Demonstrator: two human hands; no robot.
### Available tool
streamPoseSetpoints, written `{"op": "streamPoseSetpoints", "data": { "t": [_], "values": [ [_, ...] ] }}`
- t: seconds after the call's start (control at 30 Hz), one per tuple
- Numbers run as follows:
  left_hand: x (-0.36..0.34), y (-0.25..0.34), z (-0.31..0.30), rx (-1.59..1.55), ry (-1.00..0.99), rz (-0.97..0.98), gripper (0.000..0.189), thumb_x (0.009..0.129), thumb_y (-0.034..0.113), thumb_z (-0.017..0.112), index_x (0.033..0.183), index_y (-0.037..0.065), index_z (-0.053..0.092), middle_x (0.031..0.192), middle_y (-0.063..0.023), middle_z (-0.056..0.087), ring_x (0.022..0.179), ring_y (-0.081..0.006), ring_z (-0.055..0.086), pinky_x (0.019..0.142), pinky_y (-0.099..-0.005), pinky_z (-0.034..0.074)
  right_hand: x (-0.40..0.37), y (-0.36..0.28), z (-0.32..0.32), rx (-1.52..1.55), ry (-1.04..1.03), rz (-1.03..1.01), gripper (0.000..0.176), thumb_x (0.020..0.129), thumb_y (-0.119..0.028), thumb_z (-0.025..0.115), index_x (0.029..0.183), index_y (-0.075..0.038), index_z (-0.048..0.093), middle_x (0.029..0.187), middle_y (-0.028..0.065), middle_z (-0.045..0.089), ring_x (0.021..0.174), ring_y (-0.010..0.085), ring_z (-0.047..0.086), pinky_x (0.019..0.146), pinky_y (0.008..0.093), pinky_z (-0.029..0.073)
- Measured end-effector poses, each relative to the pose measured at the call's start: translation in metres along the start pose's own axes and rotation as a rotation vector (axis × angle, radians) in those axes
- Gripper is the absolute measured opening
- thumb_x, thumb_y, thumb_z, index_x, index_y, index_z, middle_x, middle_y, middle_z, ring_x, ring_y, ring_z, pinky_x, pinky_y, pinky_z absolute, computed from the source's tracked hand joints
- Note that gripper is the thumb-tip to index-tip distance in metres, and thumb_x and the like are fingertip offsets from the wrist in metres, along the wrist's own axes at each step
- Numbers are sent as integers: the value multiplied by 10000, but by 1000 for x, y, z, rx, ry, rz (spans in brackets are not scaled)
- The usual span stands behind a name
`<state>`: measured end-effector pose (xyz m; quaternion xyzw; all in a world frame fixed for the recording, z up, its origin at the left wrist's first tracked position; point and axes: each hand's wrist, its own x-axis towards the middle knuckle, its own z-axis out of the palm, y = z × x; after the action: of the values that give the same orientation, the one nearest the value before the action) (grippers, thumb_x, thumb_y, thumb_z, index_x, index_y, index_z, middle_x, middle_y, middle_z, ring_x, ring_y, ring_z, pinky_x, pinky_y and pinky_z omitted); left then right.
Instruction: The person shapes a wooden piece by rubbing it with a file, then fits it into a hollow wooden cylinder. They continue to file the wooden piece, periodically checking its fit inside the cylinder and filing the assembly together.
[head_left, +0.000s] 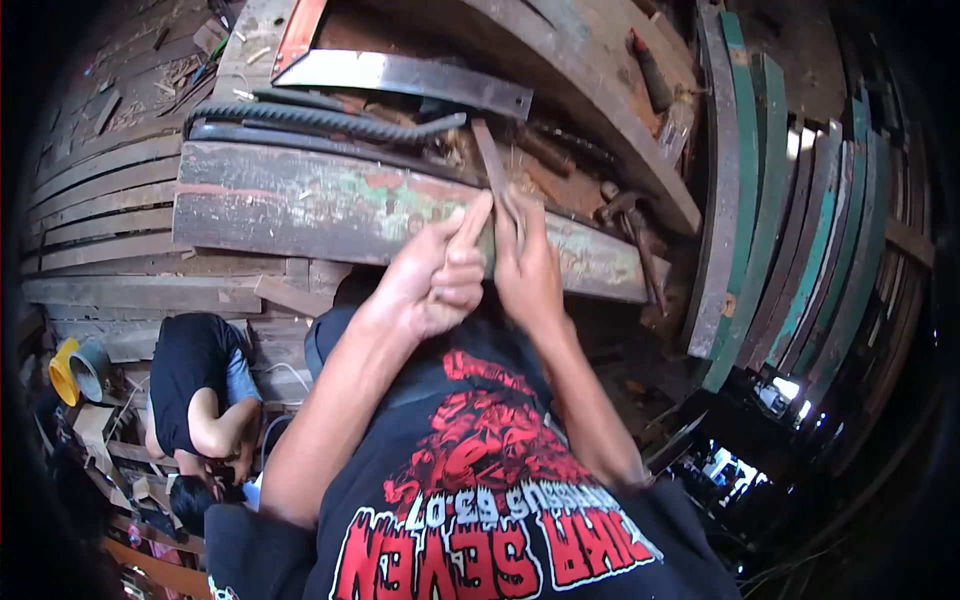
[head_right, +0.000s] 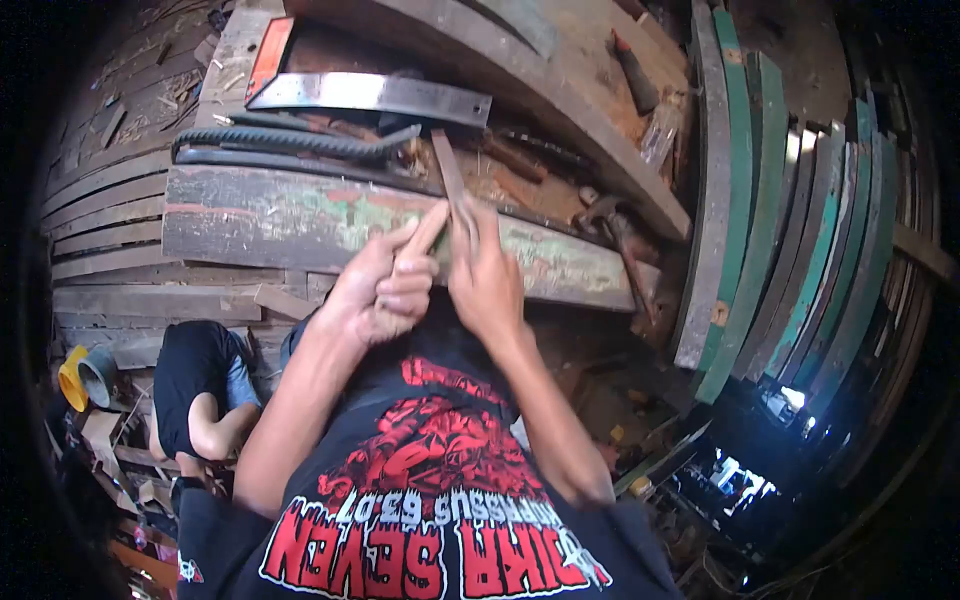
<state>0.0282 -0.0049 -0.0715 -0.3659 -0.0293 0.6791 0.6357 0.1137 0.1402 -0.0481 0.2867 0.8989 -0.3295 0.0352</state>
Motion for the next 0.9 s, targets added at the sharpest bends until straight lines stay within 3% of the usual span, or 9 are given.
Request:
{"op": "streamPoseSetpoints", "data": {
  "t": [0.07,0.17,0.27,0.33,0.47,0.6,0.63,0.77,0.9],
  "values": [
    [-7,-4,0,-28,-43,3,413,1145,405,386,1558,395,415,617,69,444,380,-31,366,333,-191,314,-42,14,4,61,71,-111,428,1092,-228,514,1483,-64,450,1098,321,711,1049,533,678,881,542,550],
    [-3,-4,-8,35,-57,5,414,1142,437,395,1555,408,387,635,83,434,409,-31,358,359,-185,295,-56,12,5,217,41,68,428,1099,-236,509,1477,-40,461,1260,311,670,1173,483,664,958,500,535],
    [-5,-18,-1,-3,-21,59,450,1139,460,394,1583,411,335,648,85,437,420,-30,367,375,-185,305,-53,-7,-2,236,65,38,412,1103,-224,512,1466,-32,485,1329,294,649,1220,434,667,985,468,531],
    [-3,-24,-4,-31,-15,58,434,1142,473,373,1567,395,334,672,80,442,423,-36,353,393,-189,305,-46,-6,-5,113,65,-145,407,1105,-220,516,1464,-30,491,1320,286,661,1205,424,681,975,459,537],
    [-8,-29,-1,-77,86,82,281,1154,419,356,1288,236,522,633,64,466,389,-32,379,347,-187,306,-57,-15,-14,266,5,64,383,1093,-215,546,1428,-30,532,1245,255,708,1142,437,705,939,463,558],
    [-23,-30,4,-58,118,106,306,1159,384,359,1118,161,566,616,60,479,368,-26,393,326,-185,308,-65,-22,-9,179,-55,0,393,1075,-212,576,1442,-79,540,1160,266,729,1060,451,721,865,481,578],
    [-24,-28,2,-47,126,94,313,1158,382,366,1088,160,575,614,65,473,368,-25,392,323,-183,306,-65,-18,-9,144,-61,-31,389,1065,-213,589,1437,-108,548,1091,260,740,981,457,729,797,505,584],
    [-20,-30,4,1,170,107,307,1155,387,372,1066,163,563,611,62,467,367,-27,390,318,-187,306,-47,-19,-9,29,-63,-42,362,1057,-225,589,1405,-127,567,981,260,739,855,487,718,700,550,566],
    [-20,-33,4,15,215,113,310,1150,397,382,1054,156,552,608,54,462,364,-32,383,311,-193,304,-10,-12,1,58,-126,73,365,1066,-236,575,1412,-126,542,944,286,726,859,506,706,697,568,553]
  ]
}}
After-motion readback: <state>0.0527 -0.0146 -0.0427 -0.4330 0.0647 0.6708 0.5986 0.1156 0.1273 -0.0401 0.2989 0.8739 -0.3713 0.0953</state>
